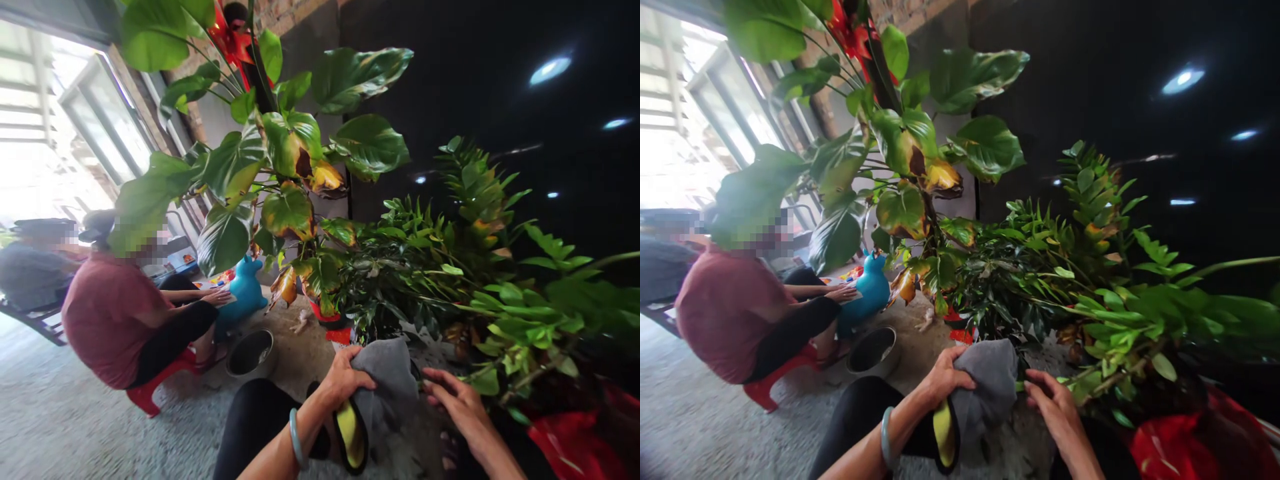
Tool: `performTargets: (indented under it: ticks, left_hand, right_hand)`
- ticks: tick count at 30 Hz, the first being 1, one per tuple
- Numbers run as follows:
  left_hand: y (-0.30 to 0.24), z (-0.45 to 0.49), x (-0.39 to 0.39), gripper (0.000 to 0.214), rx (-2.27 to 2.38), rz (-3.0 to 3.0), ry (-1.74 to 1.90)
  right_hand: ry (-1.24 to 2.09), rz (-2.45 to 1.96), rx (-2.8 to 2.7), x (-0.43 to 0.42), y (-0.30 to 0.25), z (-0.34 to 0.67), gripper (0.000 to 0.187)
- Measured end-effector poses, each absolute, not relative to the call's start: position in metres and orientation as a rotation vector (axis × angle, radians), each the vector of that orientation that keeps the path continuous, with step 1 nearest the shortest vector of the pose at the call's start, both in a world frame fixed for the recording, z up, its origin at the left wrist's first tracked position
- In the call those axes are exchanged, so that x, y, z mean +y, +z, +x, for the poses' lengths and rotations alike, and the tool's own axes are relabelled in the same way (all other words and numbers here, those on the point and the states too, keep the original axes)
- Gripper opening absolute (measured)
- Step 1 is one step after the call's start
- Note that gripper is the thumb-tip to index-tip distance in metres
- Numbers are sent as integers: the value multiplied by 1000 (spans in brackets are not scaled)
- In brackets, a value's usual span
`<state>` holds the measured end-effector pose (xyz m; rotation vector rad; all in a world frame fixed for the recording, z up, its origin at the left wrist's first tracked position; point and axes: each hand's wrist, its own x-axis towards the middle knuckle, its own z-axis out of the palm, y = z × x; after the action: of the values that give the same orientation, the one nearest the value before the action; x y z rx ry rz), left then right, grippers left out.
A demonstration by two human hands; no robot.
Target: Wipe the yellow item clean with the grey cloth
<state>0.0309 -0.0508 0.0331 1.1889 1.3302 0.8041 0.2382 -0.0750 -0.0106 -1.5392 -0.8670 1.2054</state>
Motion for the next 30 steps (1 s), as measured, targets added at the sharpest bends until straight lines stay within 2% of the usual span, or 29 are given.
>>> performTargets:
  ticks: [15, 21, 30]
  left_hand:
    - [47, 30, -48, 26, 1265, 1192, 887]
    - [60, 29, -45, 23, 1308, 1156, 1062]
    - [54, 32, -52, 23, 1345, 1313, 832]
  right_hand:
    - [1210, -1512, -781, -74, -5, 234, 35]
    - [1208, -1516, -829, -74, -11, 237, 36]
    - [1233, -1456, -934, -69, -38, 237, 36]
